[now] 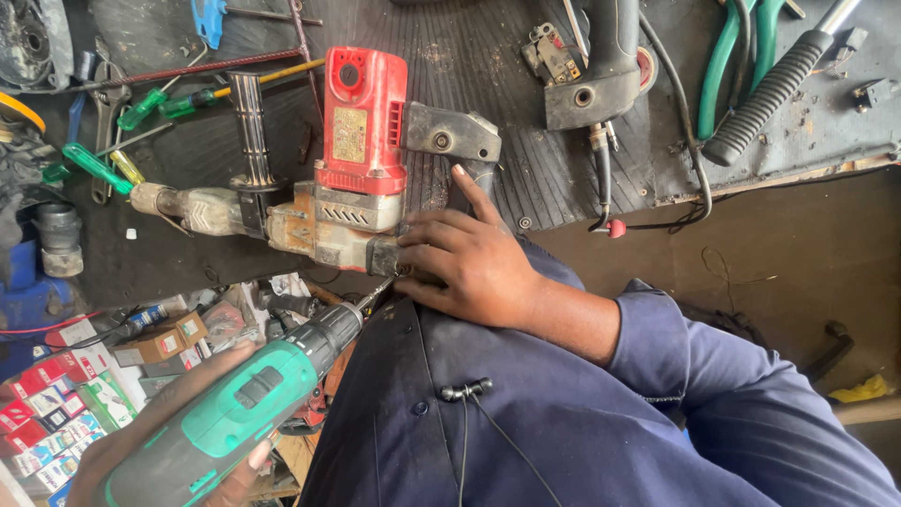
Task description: The person repairs a red rotary hammer drill on a cluttered workbench. They lift and turn the tool, remove its housing parts, unscrew fasteners with a screwdriver, manipulate small internal components and wires, and finally use a cordless drill on the assembly.
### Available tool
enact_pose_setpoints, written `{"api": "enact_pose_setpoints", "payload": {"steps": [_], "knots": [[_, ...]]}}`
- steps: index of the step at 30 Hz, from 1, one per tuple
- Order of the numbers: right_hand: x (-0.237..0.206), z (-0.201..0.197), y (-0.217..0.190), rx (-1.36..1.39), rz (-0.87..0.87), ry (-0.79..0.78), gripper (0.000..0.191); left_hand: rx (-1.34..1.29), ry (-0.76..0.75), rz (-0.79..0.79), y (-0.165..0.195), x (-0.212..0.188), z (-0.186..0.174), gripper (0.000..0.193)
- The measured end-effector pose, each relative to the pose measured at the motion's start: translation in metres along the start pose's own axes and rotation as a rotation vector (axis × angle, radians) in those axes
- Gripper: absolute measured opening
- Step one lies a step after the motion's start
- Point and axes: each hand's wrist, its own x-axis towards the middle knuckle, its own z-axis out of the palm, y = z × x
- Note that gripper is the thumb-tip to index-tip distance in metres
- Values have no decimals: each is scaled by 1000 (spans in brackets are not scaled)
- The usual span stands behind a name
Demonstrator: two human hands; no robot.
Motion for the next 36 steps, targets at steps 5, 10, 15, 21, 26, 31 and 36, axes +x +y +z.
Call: {"api": "enact_pose_setpoints", "payload": {"steps": [5, 10, 15, 21, 26, 31, 36], "knots": [[7, -4, 7, -181, -45, -192, 62, -47, -160, 27, 11, 14, -14, 82], [8, -1, 9, -123, -78, -143, 57, 38, -311, 39, 27, 25, -22, 78], [7, 0, 12, -133, -78, -165, 58, 27, -288, 159, 42, 32, -20, 73], [7, -1, 12, -155, -81, -146, 57, 8, -218, 259, 56, 39, -19, 76], [8, -1, 8, -171, -91, -145, 57, -86, -235, -266, 66, 32, -11, 89], [9, -2, 8, -153, -102, -191, 59, -11, -180, -179, 45, 26, -17, 89], [2, -28, 27, -83, -285, -247, 73, -55, 22, 113, -12, 5, -27, 81]]}}
